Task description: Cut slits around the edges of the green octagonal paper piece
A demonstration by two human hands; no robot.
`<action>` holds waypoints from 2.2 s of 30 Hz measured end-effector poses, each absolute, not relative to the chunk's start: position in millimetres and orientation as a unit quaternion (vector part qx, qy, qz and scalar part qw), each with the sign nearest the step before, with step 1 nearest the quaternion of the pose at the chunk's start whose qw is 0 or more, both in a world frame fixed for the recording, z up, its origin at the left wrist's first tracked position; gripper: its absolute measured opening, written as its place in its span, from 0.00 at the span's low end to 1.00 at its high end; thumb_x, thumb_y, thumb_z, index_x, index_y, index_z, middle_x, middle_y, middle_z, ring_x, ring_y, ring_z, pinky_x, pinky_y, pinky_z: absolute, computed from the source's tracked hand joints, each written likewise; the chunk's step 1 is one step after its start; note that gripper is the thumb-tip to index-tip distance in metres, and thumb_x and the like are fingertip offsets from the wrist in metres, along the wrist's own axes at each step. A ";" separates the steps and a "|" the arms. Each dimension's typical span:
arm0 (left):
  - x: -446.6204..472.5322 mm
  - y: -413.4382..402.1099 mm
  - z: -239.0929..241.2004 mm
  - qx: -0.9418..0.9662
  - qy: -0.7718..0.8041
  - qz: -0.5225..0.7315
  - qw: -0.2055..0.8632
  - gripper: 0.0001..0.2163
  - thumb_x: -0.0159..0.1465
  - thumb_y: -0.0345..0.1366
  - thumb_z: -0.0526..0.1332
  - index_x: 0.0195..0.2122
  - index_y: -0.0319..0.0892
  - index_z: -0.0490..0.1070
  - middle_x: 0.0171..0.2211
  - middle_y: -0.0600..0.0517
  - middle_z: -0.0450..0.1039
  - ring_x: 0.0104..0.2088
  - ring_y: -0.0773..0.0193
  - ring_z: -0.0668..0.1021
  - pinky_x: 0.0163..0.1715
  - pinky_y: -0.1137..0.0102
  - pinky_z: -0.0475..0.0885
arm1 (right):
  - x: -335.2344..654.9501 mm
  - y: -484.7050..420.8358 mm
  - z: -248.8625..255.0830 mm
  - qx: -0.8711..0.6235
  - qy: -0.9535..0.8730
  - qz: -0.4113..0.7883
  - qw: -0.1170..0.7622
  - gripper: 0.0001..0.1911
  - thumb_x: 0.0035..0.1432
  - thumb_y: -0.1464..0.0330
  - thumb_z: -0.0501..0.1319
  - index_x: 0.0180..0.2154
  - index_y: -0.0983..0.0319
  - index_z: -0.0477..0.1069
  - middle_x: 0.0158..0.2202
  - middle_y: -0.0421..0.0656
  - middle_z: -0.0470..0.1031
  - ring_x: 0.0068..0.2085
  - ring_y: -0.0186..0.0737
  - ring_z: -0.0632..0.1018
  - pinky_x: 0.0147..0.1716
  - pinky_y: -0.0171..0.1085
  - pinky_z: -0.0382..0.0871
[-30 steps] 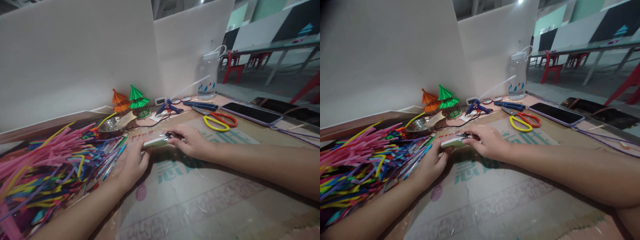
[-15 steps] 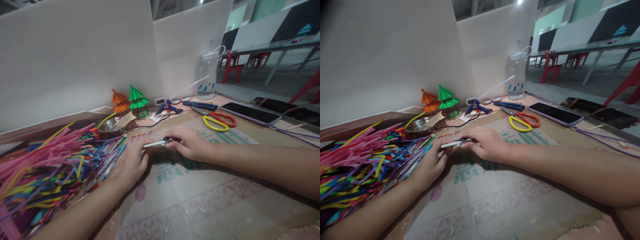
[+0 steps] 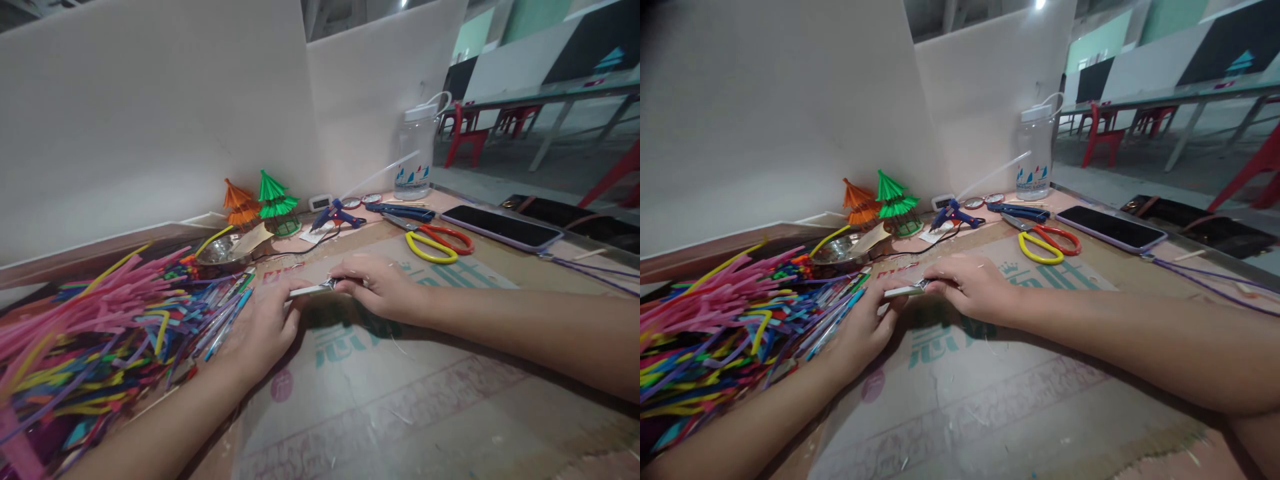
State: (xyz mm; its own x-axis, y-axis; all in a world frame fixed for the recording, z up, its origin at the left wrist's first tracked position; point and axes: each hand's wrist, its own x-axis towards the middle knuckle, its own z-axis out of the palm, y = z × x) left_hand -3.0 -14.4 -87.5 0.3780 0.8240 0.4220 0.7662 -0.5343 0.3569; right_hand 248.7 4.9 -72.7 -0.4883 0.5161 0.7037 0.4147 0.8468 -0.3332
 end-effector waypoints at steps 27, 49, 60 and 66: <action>6.1 -4.1 -95.7 0.746 0.472 0.415 0.218 0.18 0.67 0.46 0.59 0.54 0.44 0.67 0.49 0.46 0.74 0.49 0.55 0.77 0.48 0.63 0.72 | 241.8 19.1 -75.7 -0.395 -0.773 0.286 0.405 0.07 0.59 0.67 0.62 0.38 0.62 0.75 0.30 0.40 0.77 0.30 0.36 0.74 0.28 0.34 0.65; -3.0 -13.4 -89.6 0.844 0.429 0.319 0.038 0.10 0.69 0.37 0.57 0.50 0.50 0.71 0.43 0.52 0.79 0.45 0.58 0.80 0.46 0.64 0.72 | 251.0 4.6 -66.0 -0.237 -0.890 -0.010 0.389 0.18 0.71 0.61 0.54 0.48 0.63 0.77 0.32 0.46 0.77 0.35 0.42 0.75 0.35 0.39 0.67; -3.8 -13.4 -89.5 0.852 0.414 0.320 0.021 0.10 0.69 0.35 0.57 0.50 0.51 0.71 0.44 0.53 0.79 0.46 0.60 0.80 0.48 0.65 0.72 | 251.1 3.8 -66.2 -0.232 -0.893 0.007 0.386 0.16 0.71 0.61 0.55 0.47 0.64 0.77 0.32 0.45 0.77 0.35 0.41 0.74 0.36 0.38 0.66; -2.3 -13.2 -88.1 0.856 0.410 0.315 0.034 0.09 0.69 0.35 0.57 0.49 0.49 0.72 0.44 0.51 0.79 0.46 0.59 0.80 0.47 0.63 0.72 | 251.3 3.3 -65.3 -0.233 -0.894 0.009 0.382 0.16 0.71 0.62 0.54 0.47 0.62 0.78 0.32 0.45 0.77 0.35 0.41 0.74 0.35 0.39 0.65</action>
State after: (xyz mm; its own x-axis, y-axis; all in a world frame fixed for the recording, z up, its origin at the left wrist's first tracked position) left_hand -2.3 -13.2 -88.1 0.4662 0.7221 0.5111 0.6794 -0.6623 0.3160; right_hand 251.3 3.3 -65.3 -0.6003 0.4234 0.6785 0.4103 0.8913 -0.1932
